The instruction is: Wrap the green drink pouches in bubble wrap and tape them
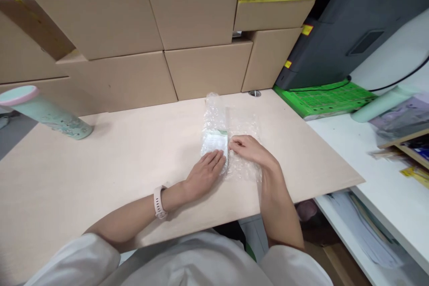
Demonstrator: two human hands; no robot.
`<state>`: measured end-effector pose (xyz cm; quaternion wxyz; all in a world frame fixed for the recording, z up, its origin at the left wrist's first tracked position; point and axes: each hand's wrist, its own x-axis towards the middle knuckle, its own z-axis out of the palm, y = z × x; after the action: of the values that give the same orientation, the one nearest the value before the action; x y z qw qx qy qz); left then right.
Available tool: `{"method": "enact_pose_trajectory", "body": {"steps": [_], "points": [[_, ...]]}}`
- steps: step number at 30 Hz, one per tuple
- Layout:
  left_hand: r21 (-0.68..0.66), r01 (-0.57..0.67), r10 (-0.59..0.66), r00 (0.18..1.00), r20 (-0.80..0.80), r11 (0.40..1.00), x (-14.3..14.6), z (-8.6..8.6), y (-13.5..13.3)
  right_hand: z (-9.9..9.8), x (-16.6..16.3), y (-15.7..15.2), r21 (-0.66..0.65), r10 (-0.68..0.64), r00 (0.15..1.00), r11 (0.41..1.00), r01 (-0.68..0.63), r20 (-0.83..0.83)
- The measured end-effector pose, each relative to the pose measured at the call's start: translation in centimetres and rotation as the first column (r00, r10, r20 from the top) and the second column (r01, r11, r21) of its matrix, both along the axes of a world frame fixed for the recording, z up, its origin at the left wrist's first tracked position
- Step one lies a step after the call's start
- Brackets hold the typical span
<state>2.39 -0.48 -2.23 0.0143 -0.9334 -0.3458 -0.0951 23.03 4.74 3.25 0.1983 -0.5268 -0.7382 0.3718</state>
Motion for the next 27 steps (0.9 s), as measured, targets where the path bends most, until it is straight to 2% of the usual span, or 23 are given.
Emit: {"method": "enact_pose_trajectory", "body": {"steps": [2, 4, 6, 7, 9, 11, 13, 14, 15, 17, 19, 21, 24, 27], "points": [[-0.022, -0.013, 0.013, 0.999, 0.030, 1.000, 0.0, 0.3, -0.2, -0.2, -0.5, -0.2, -0.038, 0.040, 0.996, 0.998, -0.043, -0.079], [-0.086, 0.021, -0.011, 0.993, 0.115, 0.996, -0.5, 1.0, -0.6, -0.7, -1.1, -0.2, -0.039, 0.078, 0.994, 0.996, -0.081, -0.074], [-0.164, 0.043, 0.004, 0.962, 0.274, 0.986, -1.4, 1.8, -1.0, -1.3, -1.5, -0.1, -0.026, 0.091, 0.995, 0.995, -0.091, -0.034], [-0.202, 0.017, 0.060, 0.927, 0.370, 0.979, -1.9, 2.0, -1.1, -1.4, -1.6, -0.1, -0.019, 0.093, 0.995, 0.995, -0.094, -0.018], [-0.331, -0.107, 0.283, 0.789, 0.546, 0.938, -2.9, 2.1, -1.0, -1.5, -1.8, -0.1, -0.021, 0.090, 0.996, 0.996, -0.090, -0.008], [-0.558, -0.155, 0.528, 0.593, 0.608, 0.815, -3.6, 1.9, -0.4, -1.2, -2.0, -0.3, -0.066, 0.070, 0.997, 0.995, -0.071, -0.016], [-0.746, -0.047, 0.681, 0.449, 0.578, 0.664, -4.1, 1.8, 0.3, -0.8, -2.4, -0.6, -0.150, 0.048, 0.997, 0.987, -0.056, -0.053], [-0.787, 0.015, 0.714, 0.410, 0.567, 0.616, -4.1, 1.9, 0.5, -0.6, -2.7, -0.8, -0.193, 0.040, 0.996, 0.980, -0.055, -0.083], [-0.796, 0.054, 0.724, 0.383, 0.573, 0.602, -4.1, 2.2, 0.5, -0.4, -2.9, -1.0, -0.232, 0.036, 0.992, 0.971, -0.062, -0.118], [-0.762, 0.065, 0.700, 0.352, 0.622, 0.644, -3.9, 3.3, 0.1, 0.0, -3.5, -1.2, -0.285, 0.040, 0.979, 0.954, -0.098, -0.201], [-0.711, 0.044, 0.650, 0.372, 0.663, 0.702, -3.5, 4.4, -0.8, 0.1, -3.8, -1.3, -0.311, 0.068, 0.961, 0.938, -0.153, -0.269], [-0.643, 0.026, 0.571, 0.433, 0.698, 0.766, -3.3, 5.1, -1.6, 0.2, -3.8, -1.2, -0.326, 0.103, 0.946, 0.923, -0.206, -0.309], [-0.499, 0.011, 0.393, 0.601, 0.696, 0.866, -3.2, 5.0, -2.3, 0.1, -3.1, -1.0, -0.354, 0.130, 0.930, 0.899, -0.256, -0.343], [-0.389, 0.041, 0.220, 0.769, 0.601, 0.920, -2.9, 4.5, -2.0, 0.3, -1.7, -0.8, -0.373, 0.141, 0.921, 0.884, -0.282, -0.362]]}}
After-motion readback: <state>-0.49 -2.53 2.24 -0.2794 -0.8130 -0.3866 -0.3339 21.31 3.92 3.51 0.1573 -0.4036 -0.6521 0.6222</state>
